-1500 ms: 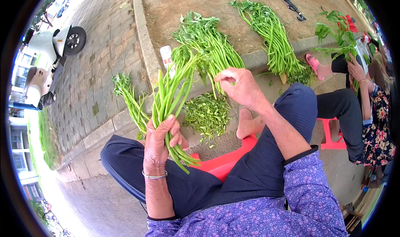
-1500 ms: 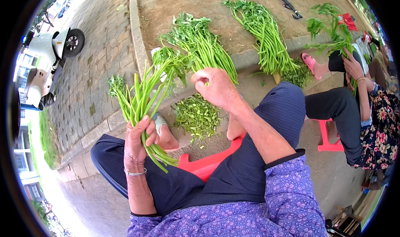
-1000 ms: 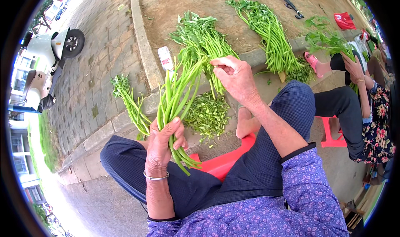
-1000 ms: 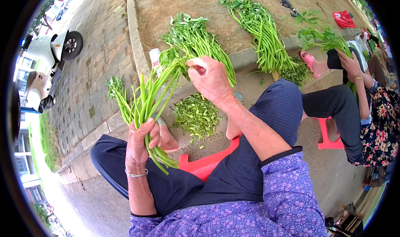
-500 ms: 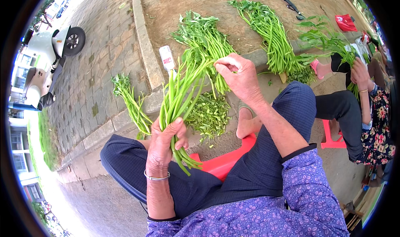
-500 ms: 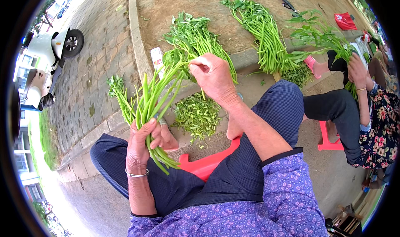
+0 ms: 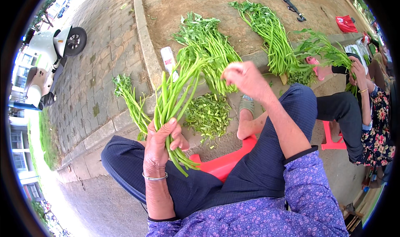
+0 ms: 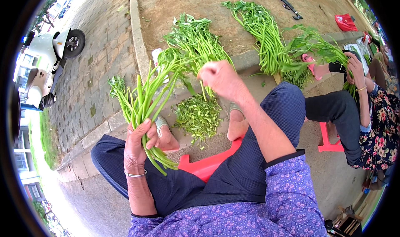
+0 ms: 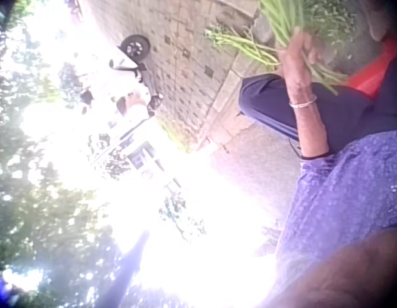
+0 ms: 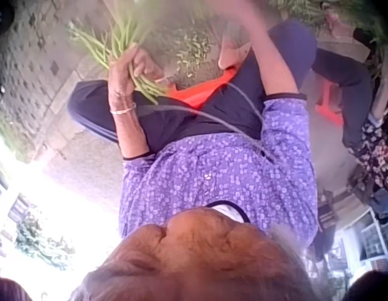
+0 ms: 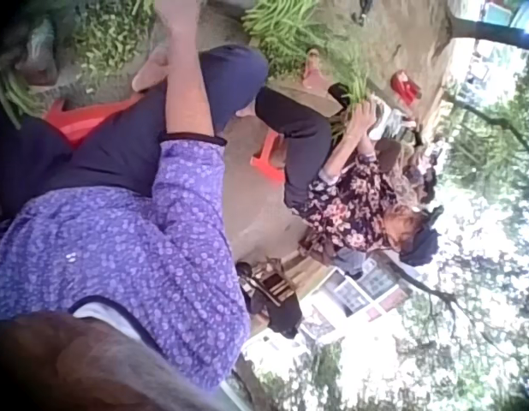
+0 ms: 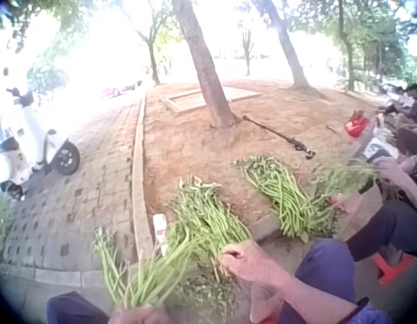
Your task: The person picks leaves from bundles of green vegetables by hand and sorts the stems into piles on the ground.
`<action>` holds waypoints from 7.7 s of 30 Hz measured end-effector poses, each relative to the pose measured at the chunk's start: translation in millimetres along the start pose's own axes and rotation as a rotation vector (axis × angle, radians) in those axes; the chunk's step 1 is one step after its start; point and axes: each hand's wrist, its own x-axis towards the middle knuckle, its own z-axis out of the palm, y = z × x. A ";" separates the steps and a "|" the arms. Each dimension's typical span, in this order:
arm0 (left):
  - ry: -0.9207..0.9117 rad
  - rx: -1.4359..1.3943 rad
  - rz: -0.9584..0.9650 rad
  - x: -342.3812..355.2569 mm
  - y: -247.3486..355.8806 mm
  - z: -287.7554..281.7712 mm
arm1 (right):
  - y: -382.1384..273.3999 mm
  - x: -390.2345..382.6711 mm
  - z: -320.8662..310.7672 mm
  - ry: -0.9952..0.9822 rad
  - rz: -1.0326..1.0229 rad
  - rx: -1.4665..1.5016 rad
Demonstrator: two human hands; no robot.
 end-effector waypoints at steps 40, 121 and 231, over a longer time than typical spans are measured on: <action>-0.049 0.170 -0.048 0.2 -1.4 5.3 | -19.1 1.8 -25.1 -0.170 -0.061 -0.048; -0.055 0.055 -0.036 2.0 -0.8 -7.4 | 0.6 -25.0 12.1 -0.220 -0.098 -0.414; -0.037 0.016 -0.050 -4.4 1.6 1.9 | 3.3 0.0 24.4 0.215 -0.104 0.160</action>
